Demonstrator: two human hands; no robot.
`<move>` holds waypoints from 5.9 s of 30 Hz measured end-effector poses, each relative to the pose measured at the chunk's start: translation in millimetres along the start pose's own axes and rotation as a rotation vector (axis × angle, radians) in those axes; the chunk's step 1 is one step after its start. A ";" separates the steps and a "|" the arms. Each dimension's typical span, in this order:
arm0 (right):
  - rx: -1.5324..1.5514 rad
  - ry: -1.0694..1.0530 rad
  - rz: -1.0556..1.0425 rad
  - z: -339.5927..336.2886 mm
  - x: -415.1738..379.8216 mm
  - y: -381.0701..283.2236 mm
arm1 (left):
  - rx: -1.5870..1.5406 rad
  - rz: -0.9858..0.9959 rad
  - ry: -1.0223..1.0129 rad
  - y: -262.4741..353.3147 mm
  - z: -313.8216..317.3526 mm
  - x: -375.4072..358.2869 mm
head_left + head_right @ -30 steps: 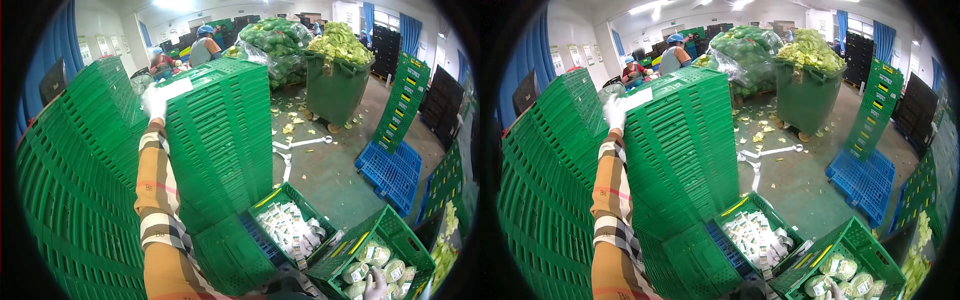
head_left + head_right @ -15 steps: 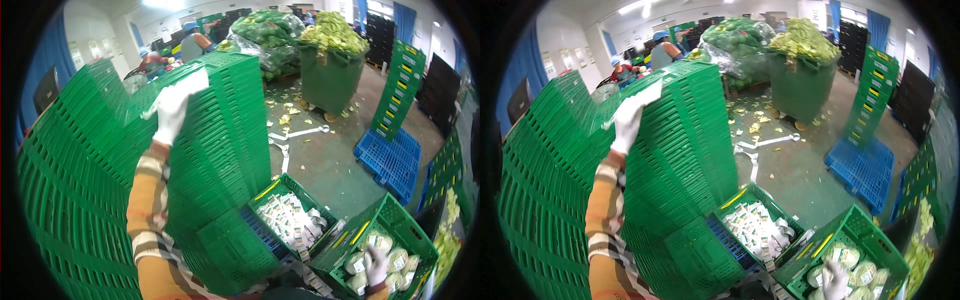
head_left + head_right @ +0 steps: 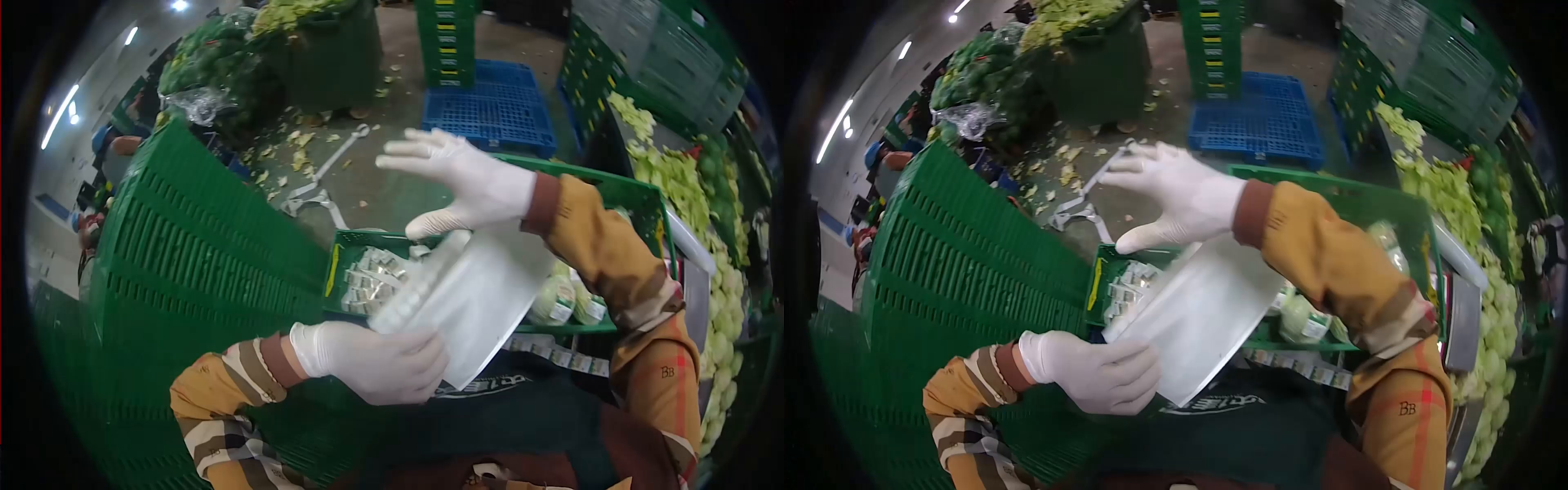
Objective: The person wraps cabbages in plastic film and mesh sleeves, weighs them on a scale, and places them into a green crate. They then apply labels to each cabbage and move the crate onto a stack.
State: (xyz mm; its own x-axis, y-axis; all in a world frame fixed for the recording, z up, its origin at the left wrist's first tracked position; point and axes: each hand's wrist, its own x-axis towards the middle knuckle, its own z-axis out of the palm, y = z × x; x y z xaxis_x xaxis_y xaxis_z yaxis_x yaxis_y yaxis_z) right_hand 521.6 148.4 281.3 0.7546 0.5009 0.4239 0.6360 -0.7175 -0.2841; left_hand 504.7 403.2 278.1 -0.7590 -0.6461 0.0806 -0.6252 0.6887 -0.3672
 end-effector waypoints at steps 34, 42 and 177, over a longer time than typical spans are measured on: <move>1.008 0.133 0.629 -57.2 -233.2 19.3 | -1.337 -1.445 0.637 -110.3 61.8 152.9; 0.100 0.603 0.275 -64.0 -226.4 0.5 | -1.289 -1.534 0.541 -98.5 78.9 198.8; 1.070 0.118 0.537 19.2 -196.1 51.0 | -1.119 -2.088 0.970 -13.2 131.6 138.7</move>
State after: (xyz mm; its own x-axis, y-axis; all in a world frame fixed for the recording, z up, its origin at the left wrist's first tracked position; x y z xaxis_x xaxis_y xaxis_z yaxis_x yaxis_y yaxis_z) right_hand 409.2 22.8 167.1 0.9804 0.1735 0.0932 0.0994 -0.0275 -0.9947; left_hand 431.7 261.2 172.2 0.9192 -0.3522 -0.1763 0.1014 -0.2211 0.9700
